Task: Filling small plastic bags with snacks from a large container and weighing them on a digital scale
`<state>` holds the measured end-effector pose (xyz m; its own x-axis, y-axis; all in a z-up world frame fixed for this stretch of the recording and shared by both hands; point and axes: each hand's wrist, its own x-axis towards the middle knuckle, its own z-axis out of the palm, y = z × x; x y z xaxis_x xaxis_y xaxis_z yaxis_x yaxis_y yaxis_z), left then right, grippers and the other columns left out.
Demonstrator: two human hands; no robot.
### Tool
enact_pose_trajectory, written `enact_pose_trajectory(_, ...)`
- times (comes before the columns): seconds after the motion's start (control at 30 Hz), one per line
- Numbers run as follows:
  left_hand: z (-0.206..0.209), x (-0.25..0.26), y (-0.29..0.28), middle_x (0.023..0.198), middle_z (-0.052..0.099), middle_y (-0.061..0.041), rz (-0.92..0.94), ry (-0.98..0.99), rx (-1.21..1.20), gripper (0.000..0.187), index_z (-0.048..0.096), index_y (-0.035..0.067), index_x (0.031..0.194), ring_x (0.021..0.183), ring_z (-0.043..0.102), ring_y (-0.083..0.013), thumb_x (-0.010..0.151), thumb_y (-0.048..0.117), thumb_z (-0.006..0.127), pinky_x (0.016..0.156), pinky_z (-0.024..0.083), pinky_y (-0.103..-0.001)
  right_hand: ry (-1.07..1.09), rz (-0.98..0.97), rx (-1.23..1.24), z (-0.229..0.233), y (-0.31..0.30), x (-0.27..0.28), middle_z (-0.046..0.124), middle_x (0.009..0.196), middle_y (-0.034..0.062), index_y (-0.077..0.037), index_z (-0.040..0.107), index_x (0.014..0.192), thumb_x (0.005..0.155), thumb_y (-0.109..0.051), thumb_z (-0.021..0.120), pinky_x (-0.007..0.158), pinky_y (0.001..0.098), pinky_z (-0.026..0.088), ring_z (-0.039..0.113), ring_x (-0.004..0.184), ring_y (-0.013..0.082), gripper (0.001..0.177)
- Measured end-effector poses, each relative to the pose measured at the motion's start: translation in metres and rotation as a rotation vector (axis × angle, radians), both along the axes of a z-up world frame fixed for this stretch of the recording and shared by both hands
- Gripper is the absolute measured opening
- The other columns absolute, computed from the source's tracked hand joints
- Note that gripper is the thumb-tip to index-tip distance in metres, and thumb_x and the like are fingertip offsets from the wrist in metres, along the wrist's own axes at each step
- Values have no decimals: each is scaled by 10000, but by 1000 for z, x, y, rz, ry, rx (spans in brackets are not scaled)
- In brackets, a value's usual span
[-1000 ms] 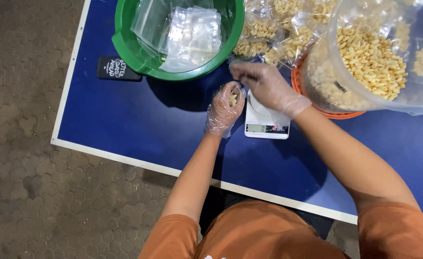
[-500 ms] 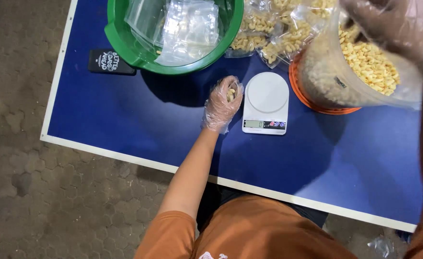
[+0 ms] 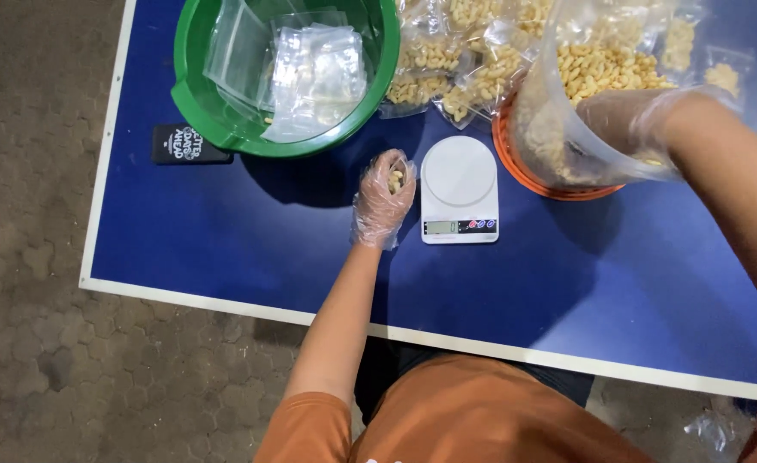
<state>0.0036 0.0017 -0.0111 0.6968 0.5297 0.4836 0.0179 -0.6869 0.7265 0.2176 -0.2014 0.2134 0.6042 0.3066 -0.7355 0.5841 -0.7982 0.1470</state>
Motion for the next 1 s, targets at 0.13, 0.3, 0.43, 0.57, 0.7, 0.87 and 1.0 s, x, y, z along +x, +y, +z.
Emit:
enact_pose_trajectory(0.13, 1, -1, -1, 953, 718, -77, 18, 32, -21, 195, 642, 88, 1108, 848, 708, -302, 934, 168, 674, 800, 560, -418, 7, -10, 47, 3, 8, -4, 782, 864, 65, -93, 805, 859, 857, -209, 666, 721, 386, 536, 639, 773, 225, 181)
enact_pose_trajectory(0.3, 2, -1, 1, 939, 708, -83, 6, -30, -8, 165, 633, 66, 1073, 833, 690, -305, 936, 147, 677, 800, 555, -414, -82, -56, 472, 12, 5, 6, 823, 1030, 45, -68, 827, 1044, 953, -82, 615, 906, 376, 536, 662, 899, 155, 230)
enact_pose_trajectory(0.43, 1, -1, 0, 882, 675, -60, 6, -15, -25, 133, 618, 80, 1037, 776, 668, -282, 932, 131, 682, 761, 544, -402, -305, 300, 1236, -6, -18, -6, 760, 1111, 178, 40, 779, 1140, 1038, 122, 695, 944, 392, 518, 689, 1007, 262, 155)
enact_pose_trajectory(0.57, -11, 0, -1, 914, 706, -89, 119, 12, 27, 193, 634, 93, 1065, 767, 688, -322, 908, 163, 722, 720, 561, -425, -353, 367, 1641, -3, 19, -87, 759, 1166, 234, 91, 764, 1125, 1053, 154, 684, 1015, 451, 550, 723, 1109, 353, 124)
enact_pose_trajectory(0.7, -20, 3, -2, 803, 720, -82, 231, 38, 34, 261, 661, 161, 1055, 780, 740, -337, 823, 208, 772, 714, 610, -452, -4, 187, 1760, -73, 73, -128, 760, 1042, 153, -67, 776, 1008, 858, 66, 765, 951, 488, 545, 703, 1070, 385, 201)
enact_pose_trajectory(0.87, -13, -1, -2, 802, 717, -101, 204, 30, -28, 293, 657, 145, 1061, 787, 734, -363, 804, 210, 781, 702, 605, -479, -20, 195, 1641, -112, 85, -124, 762, 994, 215, 13, 769, 1019, 849, 117, 734, 868, 499, 582, 725, 987, 409, 203)
enact_pose_trajectory(1.0, -11, 2, 1, 779, 714, -105, 179, -8, -10, 225, 668, 130, 1020, 754, 726, -369, 839, 202, 780, 675, 599, -466, -237, 351, 1717, -59, 49, -110, 753, 1108, 207, 7, 750, 1097, 953, 72, 753, 958, 488, 546, 709, 1093, 410, 159)
